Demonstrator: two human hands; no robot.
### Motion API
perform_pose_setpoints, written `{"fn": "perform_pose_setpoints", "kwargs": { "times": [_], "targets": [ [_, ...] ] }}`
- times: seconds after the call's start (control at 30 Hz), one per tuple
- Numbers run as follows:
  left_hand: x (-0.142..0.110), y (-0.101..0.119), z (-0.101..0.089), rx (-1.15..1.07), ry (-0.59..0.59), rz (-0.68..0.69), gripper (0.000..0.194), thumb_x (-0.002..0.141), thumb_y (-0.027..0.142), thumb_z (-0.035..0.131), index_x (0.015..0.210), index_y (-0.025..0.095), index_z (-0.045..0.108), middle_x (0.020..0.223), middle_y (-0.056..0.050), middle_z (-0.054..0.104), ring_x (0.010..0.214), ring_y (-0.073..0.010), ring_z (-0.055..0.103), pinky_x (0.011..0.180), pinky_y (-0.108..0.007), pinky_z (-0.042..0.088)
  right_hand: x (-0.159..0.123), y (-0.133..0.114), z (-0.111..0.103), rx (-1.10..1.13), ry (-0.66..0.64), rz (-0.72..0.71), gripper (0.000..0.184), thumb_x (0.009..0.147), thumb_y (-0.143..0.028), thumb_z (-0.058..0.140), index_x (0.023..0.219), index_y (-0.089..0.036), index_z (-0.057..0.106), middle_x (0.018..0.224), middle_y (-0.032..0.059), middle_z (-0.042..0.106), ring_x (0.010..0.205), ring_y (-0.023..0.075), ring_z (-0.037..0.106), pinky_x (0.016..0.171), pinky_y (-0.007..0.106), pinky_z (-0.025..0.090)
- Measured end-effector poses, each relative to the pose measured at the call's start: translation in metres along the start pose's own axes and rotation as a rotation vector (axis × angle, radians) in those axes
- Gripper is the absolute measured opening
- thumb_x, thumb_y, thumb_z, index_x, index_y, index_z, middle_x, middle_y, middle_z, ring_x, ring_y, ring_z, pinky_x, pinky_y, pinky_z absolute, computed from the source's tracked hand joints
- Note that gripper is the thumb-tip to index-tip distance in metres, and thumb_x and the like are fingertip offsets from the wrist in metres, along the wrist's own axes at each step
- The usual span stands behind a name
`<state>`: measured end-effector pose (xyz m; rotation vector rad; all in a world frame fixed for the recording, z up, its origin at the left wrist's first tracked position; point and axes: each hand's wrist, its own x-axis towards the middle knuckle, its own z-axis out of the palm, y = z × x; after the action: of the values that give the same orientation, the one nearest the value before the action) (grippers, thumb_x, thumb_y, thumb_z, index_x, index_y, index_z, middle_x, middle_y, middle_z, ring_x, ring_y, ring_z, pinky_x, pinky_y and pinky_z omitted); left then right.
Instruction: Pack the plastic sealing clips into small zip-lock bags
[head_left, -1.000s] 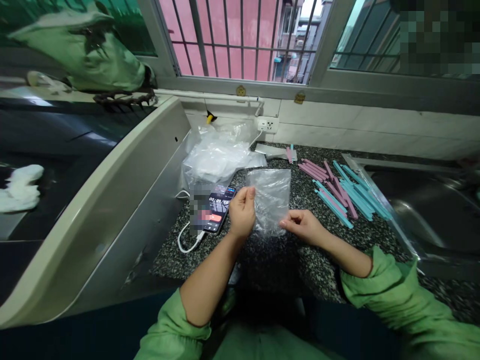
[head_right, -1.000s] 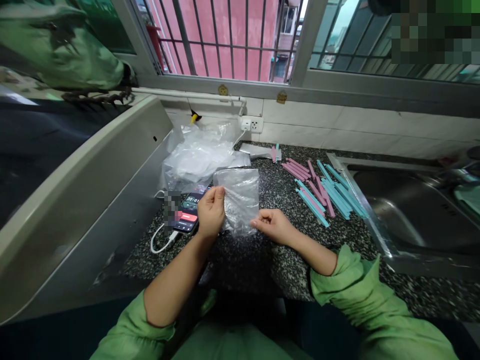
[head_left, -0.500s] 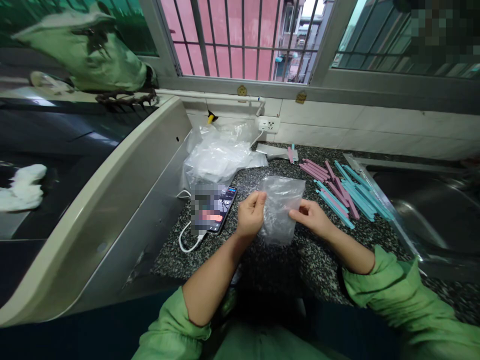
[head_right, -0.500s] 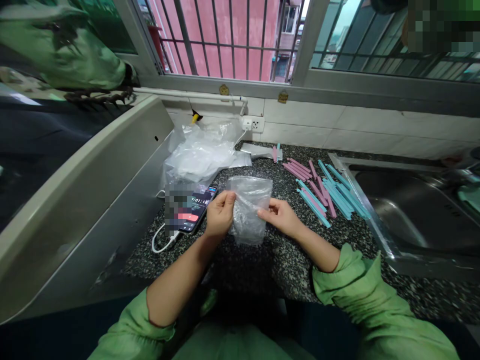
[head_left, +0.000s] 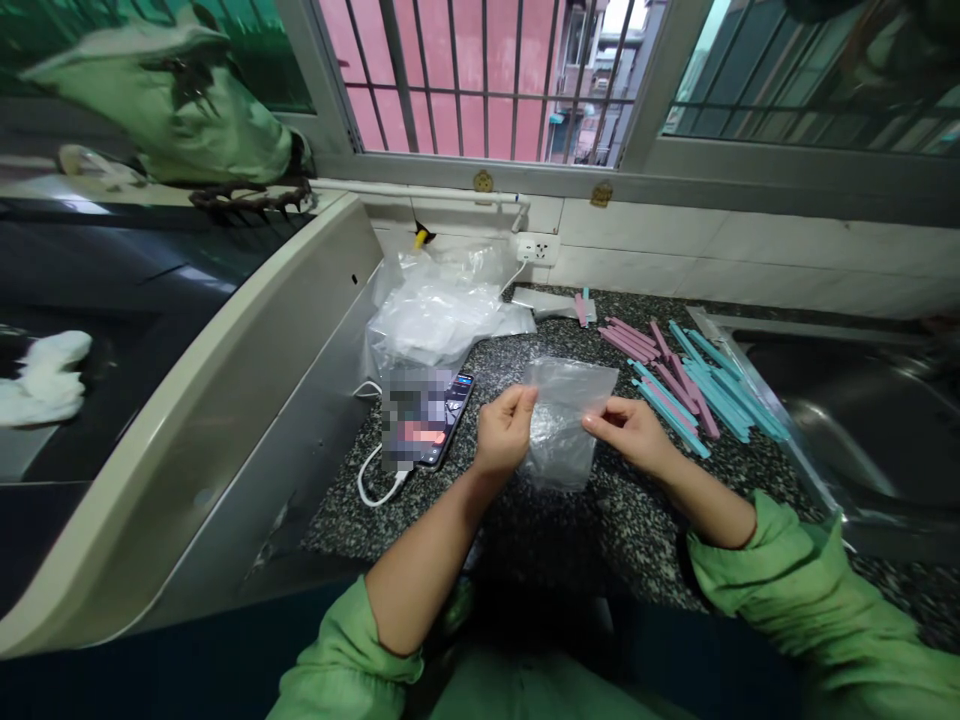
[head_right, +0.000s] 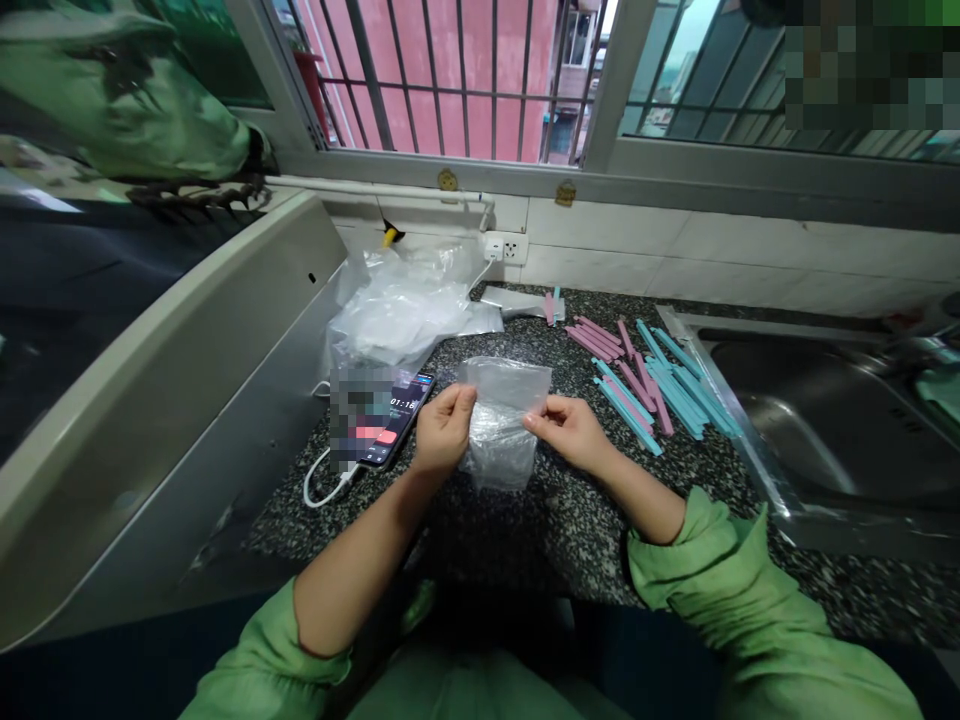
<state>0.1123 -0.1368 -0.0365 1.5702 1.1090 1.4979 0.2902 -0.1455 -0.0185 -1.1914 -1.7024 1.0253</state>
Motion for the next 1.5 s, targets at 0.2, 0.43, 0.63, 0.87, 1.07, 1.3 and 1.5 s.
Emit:
{"fn": "perform_pose_setpoints", "kwargs": {
  "times": [0.2, 0.43, 0.63, 0.87, 1.07, 1.3, 1.5],
  "targets": [
    [-0.003, 0.001, 0.004, 0.033, -0.076, -0.011, 0.036, 0.082, 0.04, 0.041, 0.056, 0.016, 0.044, 0.052, 0.004, 0.034, 0.053, -0.0084, 0.034, 0.05, -0.021, 0.027, 0.007, 0.0, -0.012, 0.008, 0.202, -0.047, 0.041, 0.065, -0.058, 0.06, 0.073, -0.017, 0.06, 0.067, 0.0013, 0.06, 0.058, 0.0132, 0.051, 0.054, 0.025, 0.042],
    [-0.005, 0.003, 0.005, 0.058, -0.114, -0.042, 0.034, 0.082, 0.038, 0.041, 0.054, 0.017, 0.043, 0.051, 0.004, 0.033, 0.052, -0.0084, 0.033, 0.049, -0.021, 0.025, 0.008, -0.003, -0.015, -0.031, 0.32, -0.019, 0.035, 0.063, -0.052, 0.064, 0.061, -0.018, 0.056, 0.059, -0.0002, 0.054, 0.056, 0.0123, 0.047, 0.056, 0.026, 0.039],
    [-0.005, 0.002, 0.004, 0.046, -0.114, -0.081, 0.035, 0.08, 0.04, 0.043, 0.054, 0.016, 0.045, 0.051, 0.004, 0.033, 0.052, -0.0086, 0.033, 0.05, -0.021, 0.026, 0.008, -0.003, -0.016, -0.03, 0.318, -0.034, 0.033, 0.064, -0.049, 0.064, 0.061, -0.018, 0.055, 0.059, -0.0005, 0.053, 0.055, 0.0118, 0.046, 0.055, 0.025, 0.038],
    [-0.003, 0.003, 0.006, -0.079, -0.319, -0.312, 0.029, 0.066, 0.043, 0.06, 0.062, 0.014, 0.055, 0.054, 0.004, 0.044, 0.052, -0.0084, 0.037, 0.05, -0.021, 0.028, 0.014, 0.004, -0.029, 0.058, 0.428, -0.07, 0.03, 0.065, -0.046, 0.065, 0.061, -0.018, 0.055, 0.057, -0.0024, 0.051, 0.05, 0.0092, 0.042, 0.051, 0.023, 0.037],
    [-0.002, 0.002, 0.005, -0.045, -0.352, -0.302, 0.038, 0.069, 0.045, 0.055, 0.049, 0.015, 0.048, 0.046, 0.005, 0.035, 0.047, -0.0069, 0.031, 0.047, -0.021, 0.024, 0.015, 0.002, -0.034, 0.024, 0.434, -0.049, 0.032, 0.063, -0.048, 0.065, 0.059, -0.018, 0.055, 0.054, -0.0022, 0.05, 0.049, 0.0095, 0.041, 0.049, 0.024, 0.036],
    [0.003, 0.002, 0.004, -0.179, -0.239, -0.282, 0.029, 0.066, 0.038, 0.062, 0.083, 0.014, 0.061, 0.075, -0.003, 0.062, 0.068, -0.0136, 0.052, 0.061, -0.023, 0.039, 0.01, 0.003, -0.017, -0.003, 0.286, 0.003, 0.03, 0.065, -0.047, 0.063, 0.06, -0.018, 0.055, 0.056, -0.0014, 0.052, 0.051, 0.0108, 0.044, 0.051, 0.024, 0.036],
    [0.008, -0.008, 0.004, -0.13, -0.16, -0.321, 0.024, 0.069, 0.035, 0.056, 0.06, 0.014, 0.057, 0.054, 0.003, 0.05, 0.056, -0.0098, 0.043, 0.056, -0.022, 0.034, 0.007, 0.013, -0.001, -0.027, 0.228, 0.05, 0.029, 0.065, -0.045, 0.062, 0.063, -0.016, 0.058, 0.059, -0.0004, 0.056, 0.056, 0.0121, 0.048, 0.055, 0.025, 0.039]
  ]
}}
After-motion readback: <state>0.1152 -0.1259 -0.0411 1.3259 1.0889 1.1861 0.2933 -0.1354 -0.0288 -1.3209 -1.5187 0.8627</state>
